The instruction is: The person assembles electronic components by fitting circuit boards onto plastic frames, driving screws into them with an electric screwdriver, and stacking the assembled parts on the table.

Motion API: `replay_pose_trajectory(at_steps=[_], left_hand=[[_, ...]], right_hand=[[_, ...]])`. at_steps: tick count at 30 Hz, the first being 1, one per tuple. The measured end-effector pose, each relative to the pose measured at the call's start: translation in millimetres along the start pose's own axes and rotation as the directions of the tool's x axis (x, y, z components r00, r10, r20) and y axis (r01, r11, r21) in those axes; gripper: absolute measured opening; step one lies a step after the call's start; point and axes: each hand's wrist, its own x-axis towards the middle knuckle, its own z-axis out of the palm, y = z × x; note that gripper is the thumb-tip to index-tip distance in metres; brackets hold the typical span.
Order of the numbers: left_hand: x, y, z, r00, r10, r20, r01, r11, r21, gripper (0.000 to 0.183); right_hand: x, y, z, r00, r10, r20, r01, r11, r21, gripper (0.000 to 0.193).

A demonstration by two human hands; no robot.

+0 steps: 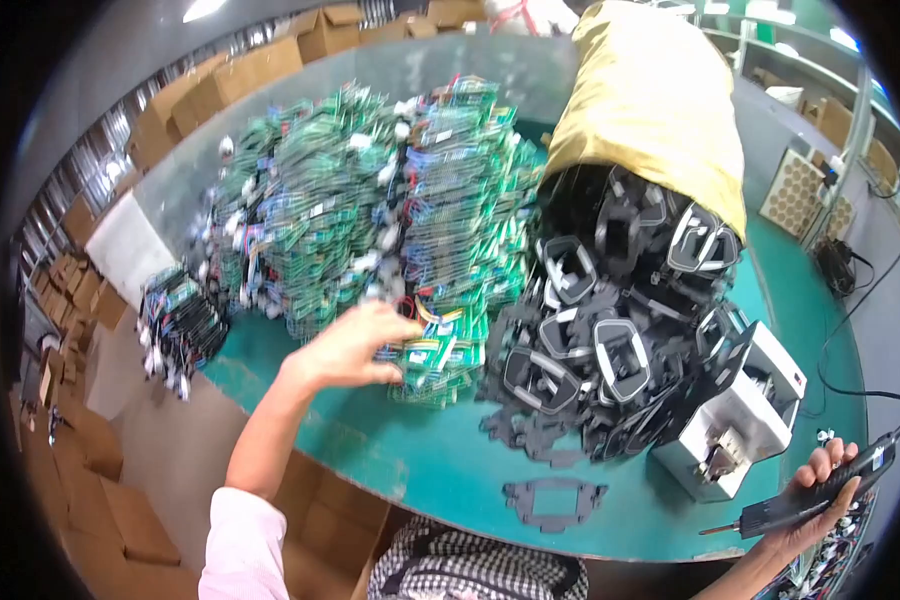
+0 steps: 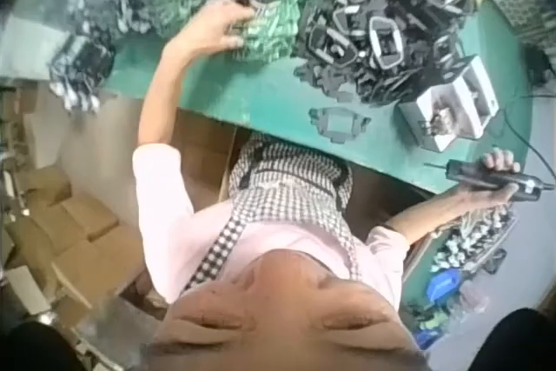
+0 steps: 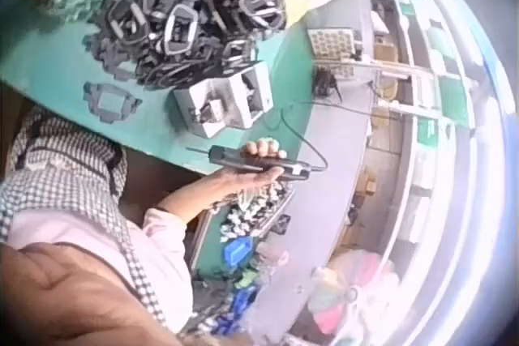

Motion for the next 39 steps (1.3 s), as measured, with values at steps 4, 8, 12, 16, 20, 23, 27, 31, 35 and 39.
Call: replay_pose_trajectory(at_steps=[4,8,12,16,20,23,27,31,35,39], left_hand=[[11,8,-20,0.991,0.059,0.120,-0.074,0.990,0.122,0.054],[24,2,-20,0.980,0.192,0.060,-0.177,0.964,-0.200,0.054],[-2,-1,-36,0.863,-0.302,-0.405,-0.026,0.774,-0.632,0.050],[-42,-25,-36,0.418,-0.439,-0.795,-0.686,0.422,-0.593,0.054],[-87,10,-8,0.689,-0.345,-0.637,-0.045,0.857,-0.513,0.058],[-45,123,10,0.932,-0.177,-0.315,0.074,0.947,-0.313,0.051],[-37,149,60,0.969,-0.120,-0.217,0.052,0.954,-0.296,0.042],[-39,157,77,0.970,-0.125,-0.210,0.067,0.963,-0.263,0.039],[-34,162,77,0.971,-0.154,-0.184,0.127,0.980,-0.151,0.036],[-19,174,87,0.992,0.000,-0.127,-0.020,0.987,-0.159,0.038]], right_hand=[[0,8,19,0.984,-0.107,-0.142,0.068,0.964,-0.257,0.032],[6,4,32,0.979,-0.153,-0.134,0.095,0.925,-0.367,0.039],[27,16,38,0.998,-0.032,-0.047,0.014,0.936,-0.352,0.055],[39,23,59,0.990,-0.068,-0.121,-0.007,0.847,-0.531,0.059],[37,27,45,0.985,-0.169,-0.041,0.101,0.749,-0.655,0.068],[36,37,36,0.986,-0.166,0.032,0.147,0.747,-0.648,0.070],[33,44,33,0.984,-0.159,0.074,0.167,0.721,-0.673,0.071],[32,54,33,0.991,-0.101,0.083,0.131,0.748,-0.651,0.072],[22,63,32,0.999,0.035,-0.016,-0.039,0.877,-0.478,0.076],[-3,75,50,0.998,0.054,-0.015,-0.056,0.923,-0.382,0.078]])
